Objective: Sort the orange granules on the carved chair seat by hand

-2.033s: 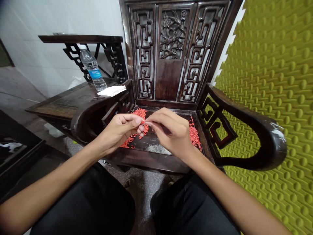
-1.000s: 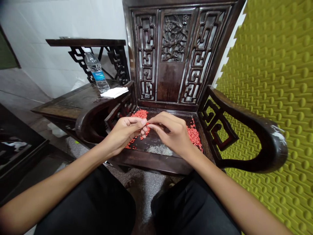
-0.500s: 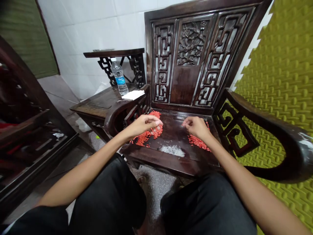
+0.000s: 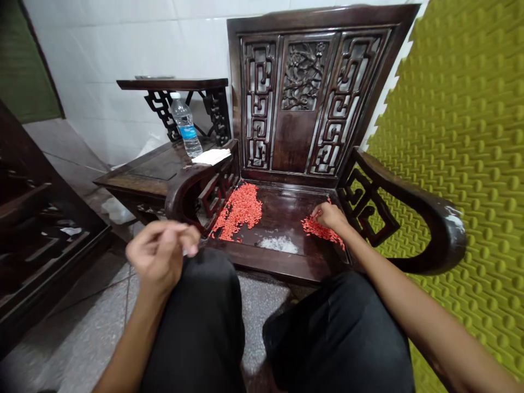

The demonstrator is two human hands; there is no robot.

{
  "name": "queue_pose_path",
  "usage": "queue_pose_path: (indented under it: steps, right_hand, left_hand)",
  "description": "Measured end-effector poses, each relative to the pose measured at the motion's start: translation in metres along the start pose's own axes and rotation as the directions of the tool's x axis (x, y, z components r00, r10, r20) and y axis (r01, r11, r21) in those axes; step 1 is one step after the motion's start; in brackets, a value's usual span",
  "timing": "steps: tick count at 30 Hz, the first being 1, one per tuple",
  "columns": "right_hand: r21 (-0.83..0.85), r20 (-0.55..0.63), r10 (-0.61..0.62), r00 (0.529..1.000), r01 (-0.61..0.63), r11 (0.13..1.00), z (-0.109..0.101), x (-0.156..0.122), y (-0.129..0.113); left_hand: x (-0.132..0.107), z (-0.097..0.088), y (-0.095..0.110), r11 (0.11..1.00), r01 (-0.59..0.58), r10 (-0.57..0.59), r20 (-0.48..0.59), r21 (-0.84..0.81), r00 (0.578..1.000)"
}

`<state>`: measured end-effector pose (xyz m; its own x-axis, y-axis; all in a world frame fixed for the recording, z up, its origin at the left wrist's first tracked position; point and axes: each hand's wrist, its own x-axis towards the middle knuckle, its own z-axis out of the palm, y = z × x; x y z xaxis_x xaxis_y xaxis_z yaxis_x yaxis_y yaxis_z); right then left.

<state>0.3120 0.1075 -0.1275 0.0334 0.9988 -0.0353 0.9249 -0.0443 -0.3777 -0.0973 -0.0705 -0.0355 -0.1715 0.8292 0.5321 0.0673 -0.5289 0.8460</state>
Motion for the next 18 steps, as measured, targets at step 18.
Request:
queue_pose_path:
  steps: [18]
  right_hand:
    - [0.011,-0.065,-0.294,0.954,0.296,0.955,-0.007,-0.025,-0.045]
  left_hand:
    - [-0.067,-0.128,-0.274,0.272,0.266,-0.806,0.067,0.925,0.588]
